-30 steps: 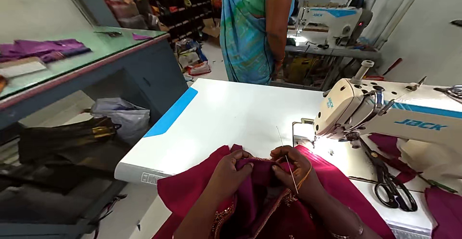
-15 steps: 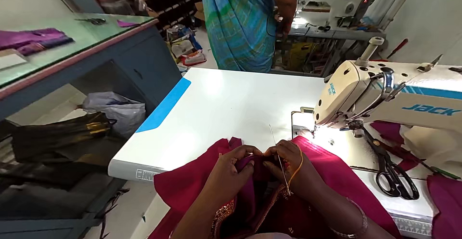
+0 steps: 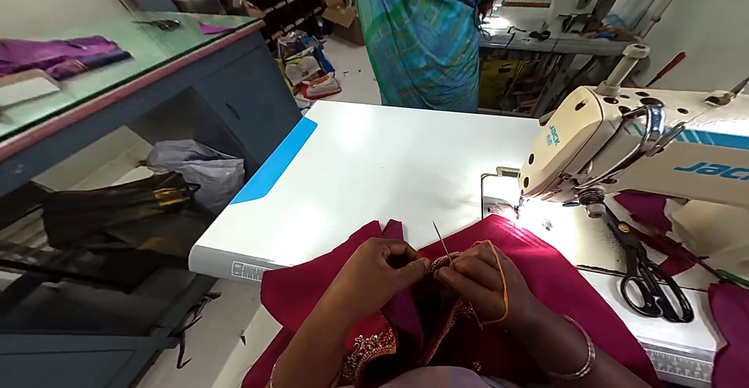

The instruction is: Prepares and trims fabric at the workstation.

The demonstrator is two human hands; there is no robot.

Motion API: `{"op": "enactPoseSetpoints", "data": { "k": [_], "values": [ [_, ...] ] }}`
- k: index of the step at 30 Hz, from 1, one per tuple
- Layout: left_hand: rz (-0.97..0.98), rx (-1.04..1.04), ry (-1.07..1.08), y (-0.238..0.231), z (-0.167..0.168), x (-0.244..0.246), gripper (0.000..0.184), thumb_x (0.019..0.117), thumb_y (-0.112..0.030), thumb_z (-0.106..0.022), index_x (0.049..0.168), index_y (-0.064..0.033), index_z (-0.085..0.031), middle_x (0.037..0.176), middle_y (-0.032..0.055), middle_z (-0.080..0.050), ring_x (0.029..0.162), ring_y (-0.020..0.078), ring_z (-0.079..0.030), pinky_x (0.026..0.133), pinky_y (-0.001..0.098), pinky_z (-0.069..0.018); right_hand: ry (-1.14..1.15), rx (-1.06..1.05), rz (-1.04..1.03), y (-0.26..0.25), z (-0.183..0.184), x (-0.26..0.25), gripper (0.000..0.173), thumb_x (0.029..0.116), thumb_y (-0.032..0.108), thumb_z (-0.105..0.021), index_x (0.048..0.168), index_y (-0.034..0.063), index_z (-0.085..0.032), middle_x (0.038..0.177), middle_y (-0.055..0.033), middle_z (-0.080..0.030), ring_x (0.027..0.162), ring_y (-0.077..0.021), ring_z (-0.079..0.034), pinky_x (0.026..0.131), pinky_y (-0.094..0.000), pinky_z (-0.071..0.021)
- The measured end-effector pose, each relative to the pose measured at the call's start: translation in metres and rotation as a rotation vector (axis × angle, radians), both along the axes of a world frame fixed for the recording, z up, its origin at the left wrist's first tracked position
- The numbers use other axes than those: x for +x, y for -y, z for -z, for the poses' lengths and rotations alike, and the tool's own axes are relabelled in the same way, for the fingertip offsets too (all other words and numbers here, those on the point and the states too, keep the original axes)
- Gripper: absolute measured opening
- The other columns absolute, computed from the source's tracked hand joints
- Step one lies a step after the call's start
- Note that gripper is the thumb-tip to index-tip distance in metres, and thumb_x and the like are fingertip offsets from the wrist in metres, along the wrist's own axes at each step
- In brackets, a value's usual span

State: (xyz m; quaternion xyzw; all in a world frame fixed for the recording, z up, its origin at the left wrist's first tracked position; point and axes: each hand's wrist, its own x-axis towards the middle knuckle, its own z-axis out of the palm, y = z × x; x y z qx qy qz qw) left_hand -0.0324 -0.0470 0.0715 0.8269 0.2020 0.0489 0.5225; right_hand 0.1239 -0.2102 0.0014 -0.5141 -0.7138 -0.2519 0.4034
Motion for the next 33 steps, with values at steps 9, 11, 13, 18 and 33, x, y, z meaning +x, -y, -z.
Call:
{"op": "enactPoseSetpoints", "data": {
  "k": [9,11,13,18,33],
  "values": [
    [-0.032,-0.359,0.001,-0.002,0.013,0.005,0.019,0.1004,-0.011,-0.063,0.084,-0.006,-0.071,0.07,-0.0001,-0.063,0.063,0.0041,-0.057,0.059,0.0183,-0.0464,0.11,0.032,-0.01,0.004,0.007,0.002,0.015,0.1032,0.006,-0.053,0.113,0.0099,-0.064,0.105,-0.0041,-0.063,0.099,-0.0161,-0.057,0.092,-0.0277,-0.0442],
    [0.029,-0.255,0.104,-0.005,0.016,0.001,0.007,0.0969,-0.015,-0.068,0.093,-0.0095,-0.072,0.078,-0.0008,-0.067,0.068,0.0053,-0.06,0.063,0.0189,-0.0495,0.105,0.04,0.008,0.004,0.007,0.003,0.014,0.1037,0.007,-0.052,0.113,0.0099,-0.063,0.105,-0.0041,-0.061,0.1,-0.0157,-0.057,0.093,-0.0278,-0.0446],
    [0.092,-0.114,0.119,-0.006,0.013,-0.003,0.008,0.0915,-0.019,-0.075,0.096,-0.0126,-0.075,0.081,-0.0043,-0.071,0.072,0.0039,-0.065,0.065,0.0189,-0.0539,0.1,0.05,0.02,0.003,0.007,0.003,0.013,0.1038,0.007,-0.052,0.111,0.0103,-0.063,0.105,-0.0036,-0.061,0.099,-0.0153,-0.057,0.093,-0.0275,-0.0441],
    [0.103,-0.011,0.022,-0.002,0.005,-0.006,0.007,0.0931,-0.018,-0.074,0.088,-0.0133,-0.077,0.079,-0.0061,-0.07,0.071,0.0018,-0.064,0.064,0.0197,-0.0527,0.089,0.069,0.006,0.001,0.008,0.001,0.012,0.1023,0.007,-0.054,0.11,0.0106,-0.063,0.107,-0.0038,-0.06,0.101,-0.0154,-0.056,0.095,-0.0284,-0.0433],
    [0.06,-0.678,0.003,0.0,0.022,0.002,0.023,0.1033,-0.011,-0.056,0.087,-0.0084,-0.072,0.074,-0.0017,-0.069,0.067,0.0013,-0.064,0.064,0.0174,-0.0538,0.005,0.063,-0.01,0.0,0.018,0.003,0.012,0.1019,0.008,-0.056,0.107,0.0106,-0.066,0.104,-0.0036,-0.059,0.101,-0.0147,-0.056,0.095,-0.0277,-0.044]
  ]
}}
